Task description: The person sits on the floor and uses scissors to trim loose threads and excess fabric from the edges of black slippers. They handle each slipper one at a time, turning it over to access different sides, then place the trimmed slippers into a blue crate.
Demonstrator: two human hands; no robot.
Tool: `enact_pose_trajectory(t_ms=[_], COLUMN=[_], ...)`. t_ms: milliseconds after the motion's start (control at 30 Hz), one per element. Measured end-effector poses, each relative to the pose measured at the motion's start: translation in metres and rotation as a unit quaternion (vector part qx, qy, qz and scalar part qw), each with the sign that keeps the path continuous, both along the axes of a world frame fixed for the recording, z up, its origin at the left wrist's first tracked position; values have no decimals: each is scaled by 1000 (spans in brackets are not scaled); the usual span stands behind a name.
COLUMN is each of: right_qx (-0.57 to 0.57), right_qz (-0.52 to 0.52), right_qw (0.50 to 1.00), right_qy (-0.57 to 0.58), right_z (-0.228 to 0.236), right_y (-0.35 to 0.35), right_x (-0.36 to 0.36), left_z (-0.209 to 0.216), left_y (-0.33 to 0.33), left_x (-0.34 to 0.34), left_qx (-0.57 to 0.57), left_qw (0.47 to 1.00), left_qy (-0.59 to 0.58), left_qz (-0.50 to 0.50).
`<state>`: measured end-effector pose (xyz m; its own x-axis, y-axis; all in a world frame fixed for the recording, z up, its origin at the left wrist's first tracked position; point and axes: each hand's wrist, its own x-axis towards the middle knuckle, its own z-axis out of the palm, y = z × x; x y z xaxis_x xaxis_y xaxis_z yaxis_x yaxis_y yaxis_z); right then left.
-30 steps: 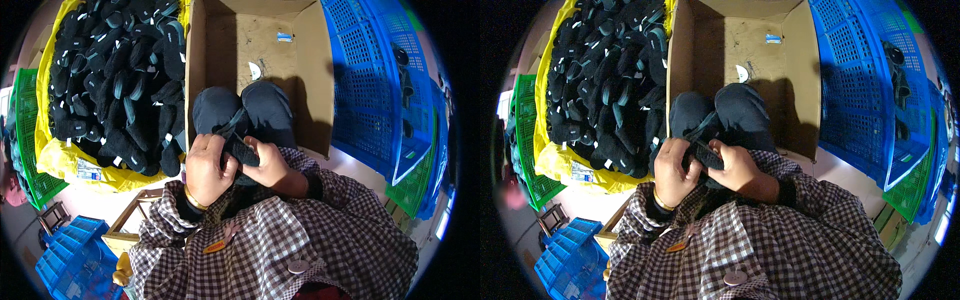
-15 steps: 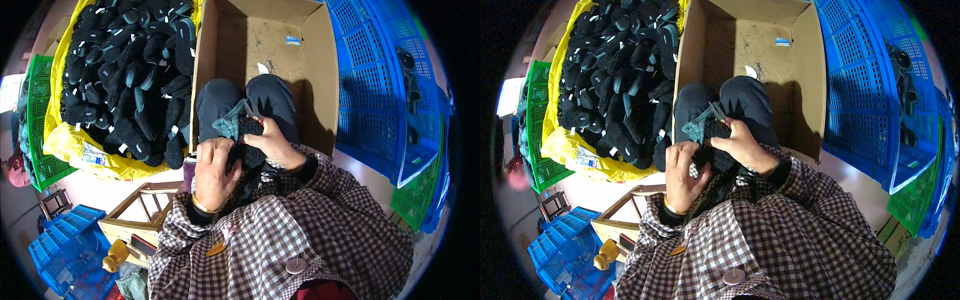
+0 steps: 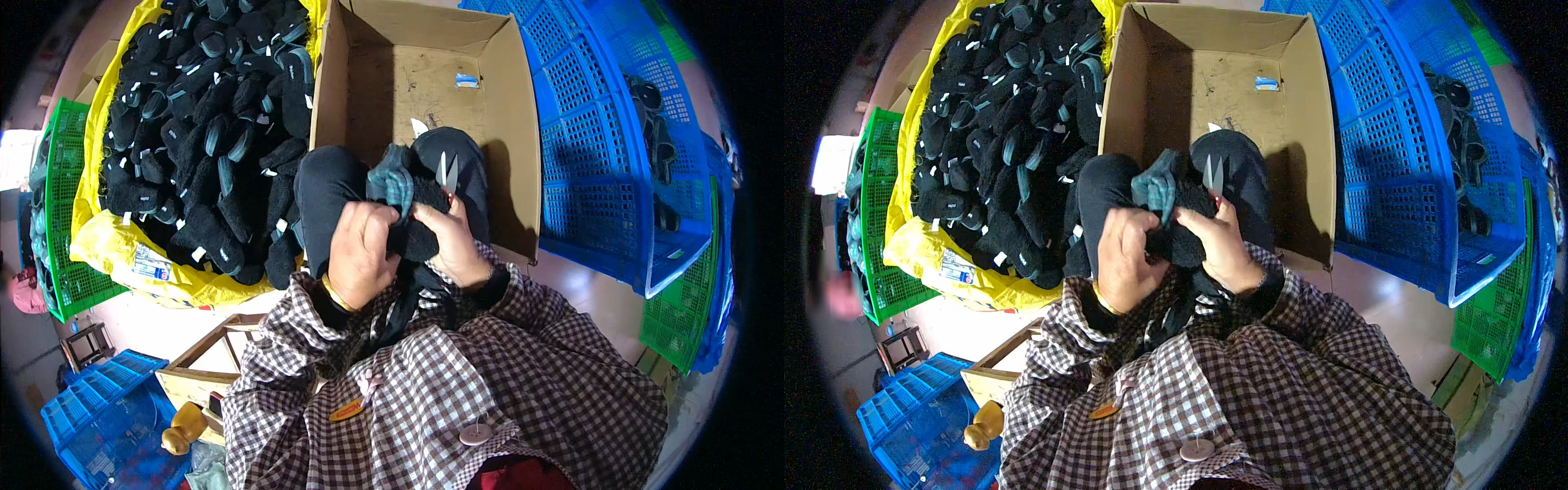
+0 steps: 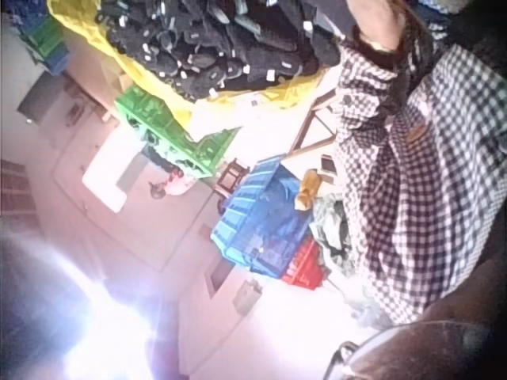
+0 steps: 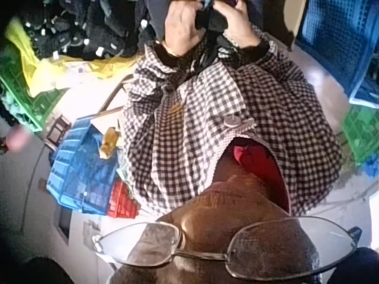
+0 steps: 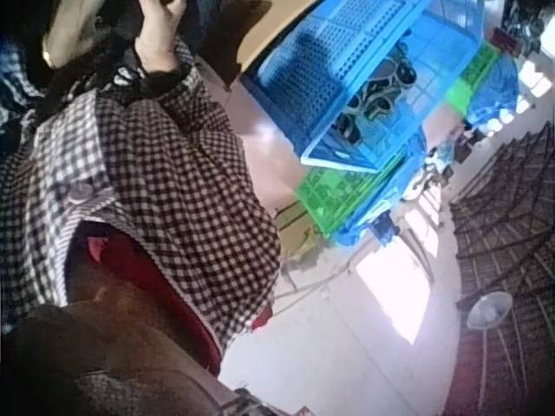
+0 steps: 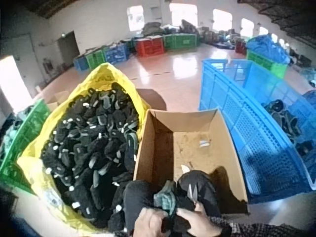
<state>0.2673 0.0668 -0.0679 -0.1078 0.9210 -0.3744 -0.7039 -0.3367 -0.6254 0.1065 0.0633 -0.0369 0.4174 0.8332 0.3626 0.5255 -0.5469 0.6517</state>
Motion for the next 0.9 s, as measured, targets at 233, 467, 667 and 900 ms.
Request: enact_pose_trajectory(t_ms=[233, 467, 667, 900], right_qx=[-67, 13, 173, -73], right_qz=[34, 102, 349, 501], right_qw=[997, 990, 823, 818], right_qy=[-6, -102, -414, -273], right_z=[-4, 10, 30, 58], right_y=[-26, -18, 7, 32], right_x=[12, 5, 41, 35], left_z=[-8, -26, -39, -47], left_y=[-44, -60, -59, -59], left_x=[8, 14, 13, 11], left_qx=[-28, -34, -38, 41], left_qw=[996, 970, 976, 975], left_qy=[-38, -121, -100, -110], left_qz=[76, 208, 189, 190])
